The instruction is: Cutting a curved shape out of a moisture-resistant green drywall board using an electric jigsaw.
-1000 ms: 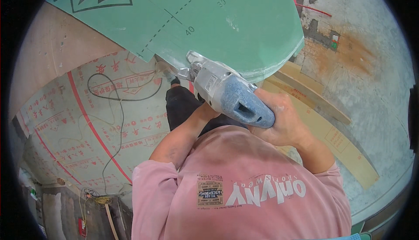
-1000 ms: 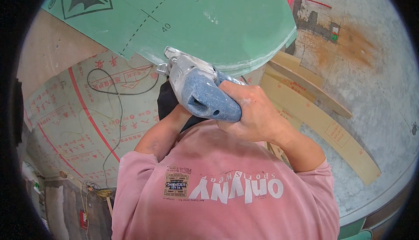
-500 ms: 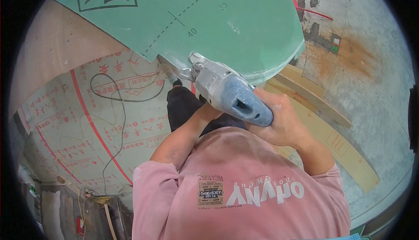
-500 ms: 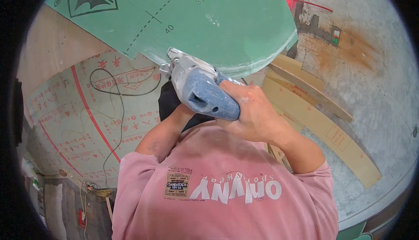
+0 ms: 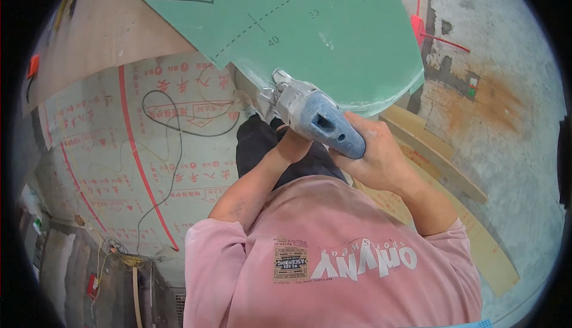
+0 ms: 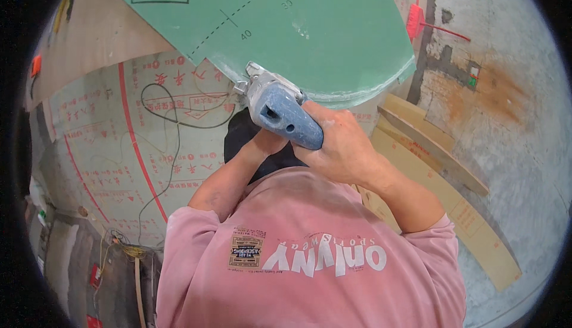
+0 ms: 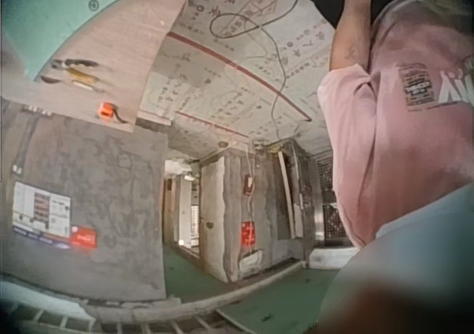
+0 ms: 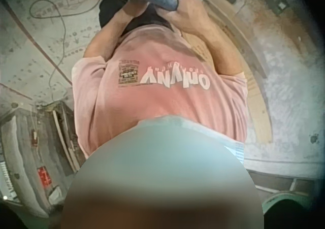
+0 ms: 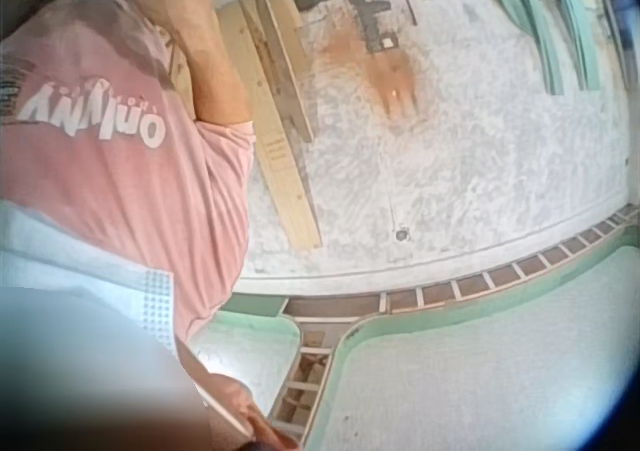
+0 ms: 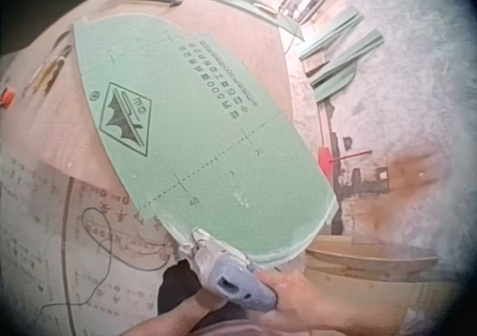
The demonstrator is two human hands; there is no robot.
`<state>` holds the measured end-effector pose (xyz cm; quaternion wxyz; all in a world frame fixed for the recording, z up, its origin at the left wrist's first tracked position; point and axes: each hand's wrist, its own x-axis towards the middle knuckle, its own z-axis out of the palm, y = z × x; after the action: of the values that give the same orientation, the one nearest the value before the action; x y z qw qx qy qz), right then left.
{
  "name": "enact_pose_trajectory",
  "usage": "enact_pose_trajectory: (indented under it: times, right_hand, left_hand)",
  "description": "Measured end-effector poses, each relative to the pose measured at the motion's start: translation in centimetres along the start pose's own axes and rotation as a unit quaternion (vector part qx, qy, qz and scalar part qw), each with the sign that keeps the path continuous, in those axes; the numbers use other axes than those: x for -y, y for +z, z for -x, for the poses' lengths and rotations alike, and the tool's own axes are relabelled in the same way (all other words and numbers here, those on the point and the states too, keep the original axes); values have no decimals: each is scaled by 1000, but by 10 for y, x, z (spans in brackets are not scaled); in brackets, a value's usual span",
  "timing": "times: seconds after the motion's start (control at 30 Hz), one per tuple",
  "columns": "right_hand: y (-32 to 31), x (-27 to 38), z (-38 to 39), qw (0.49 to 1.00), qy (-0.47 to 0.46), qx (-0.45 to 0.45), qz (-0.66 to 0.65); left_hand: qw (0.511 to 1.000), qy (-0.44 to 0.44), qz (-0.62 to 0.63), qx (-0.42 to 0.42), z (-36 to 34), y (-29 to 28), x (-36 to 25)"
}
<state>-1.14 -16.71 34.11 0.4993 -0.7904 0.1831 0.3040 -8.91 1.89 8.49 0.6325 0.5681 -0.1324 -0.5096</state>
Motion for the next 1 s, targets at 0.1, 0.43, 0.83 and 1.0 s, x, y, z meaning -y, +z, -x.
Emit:
enact_pose_trajectory:
  times: [0.1, 0.43, 0.83, 1.0]
  right_hand:
    - [-1, 2, -2, 1000, 2, -8, 14]
    - [-2, 14, -7, 1000, 24, -5, -1]
    - [1, 27, -18, 999, 40, -7, -14]
    - [2, 26, -19, 1000, 27, -8, -7]
  left_hand:
    - [1000, 21, -2, -15, -5, -9, -11]
    - [997, -25, 49, 52, -3, -24, -28]
    - [991, -9, -8, 134, 8, -36, -4]
    - [976, -112, 106, 152, 8, -41, -3]
